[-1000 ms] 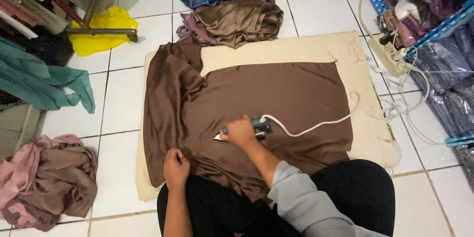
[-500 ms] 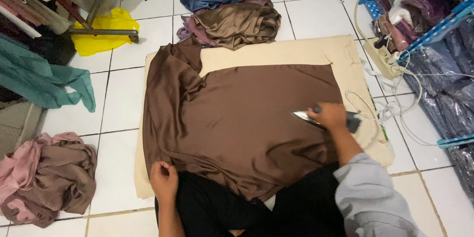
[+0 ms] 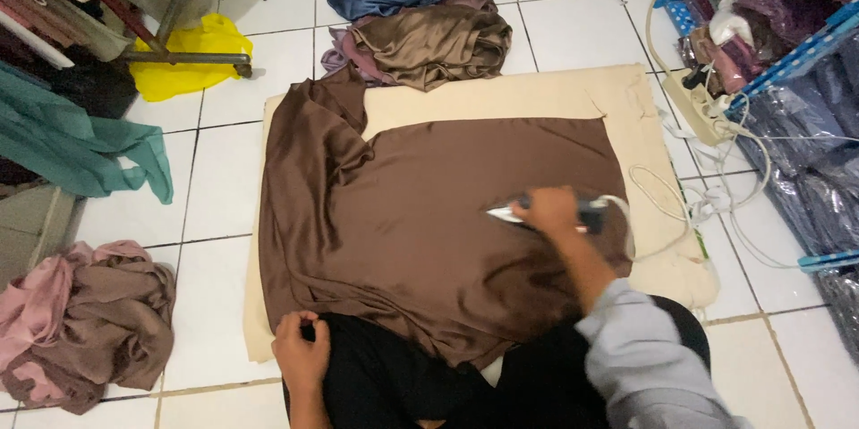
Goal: Ironing a brown piece of clothing on a padded surface on the floor.
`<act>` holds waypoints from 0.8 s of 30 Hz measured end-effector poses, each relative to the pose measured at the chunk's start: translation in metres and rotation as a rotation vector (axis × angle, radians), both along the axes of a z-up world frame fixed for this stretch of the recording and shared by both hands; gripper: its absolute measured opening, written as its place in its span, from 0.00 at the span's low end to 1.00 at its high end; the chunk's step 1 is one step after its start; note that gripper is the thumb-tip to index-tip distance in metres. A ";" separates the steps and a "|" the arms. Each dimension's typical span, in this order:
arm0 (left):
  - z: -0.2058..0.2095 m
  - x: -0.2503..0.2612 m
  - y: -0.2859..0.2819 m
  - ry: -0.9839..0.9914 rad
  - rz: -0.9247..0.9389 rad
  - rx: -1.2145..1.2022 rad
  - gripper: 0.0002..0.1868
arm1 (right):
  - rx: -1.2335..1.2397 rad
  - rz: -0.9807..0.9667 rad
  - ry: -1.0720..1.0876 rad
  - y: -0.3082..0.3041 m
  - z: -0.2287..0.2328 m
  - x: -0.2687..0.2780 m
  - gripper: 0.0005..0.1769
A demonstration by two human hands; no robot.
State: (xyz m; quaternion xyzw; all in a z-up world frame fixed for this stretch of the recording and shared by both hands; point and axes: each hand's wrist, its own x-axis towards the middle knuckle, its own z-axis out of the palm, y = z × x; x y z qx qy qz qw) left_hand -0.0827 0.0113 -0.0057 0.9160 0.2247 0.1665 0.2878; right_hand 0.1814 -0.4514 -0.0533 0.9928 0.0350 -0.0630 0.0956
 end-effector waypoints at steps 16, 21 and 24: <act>-0.002 0.001 0.005 0.021 -0.012 0.042 0.07 | 0.200 0.466 -0.145 0.204 0.008 -0.012 0.28; -0.002 0.001 0.006 0.050 0.002 0.008 0.05 | 0.105 0.144 0.053 0.089 0.016 0.006 0.29; -0.005 0.001 0.006 0.065 -0.001 0.003 0.06 | 0.096 -0.012 -0.001 0.004 0.015 0.000 0.30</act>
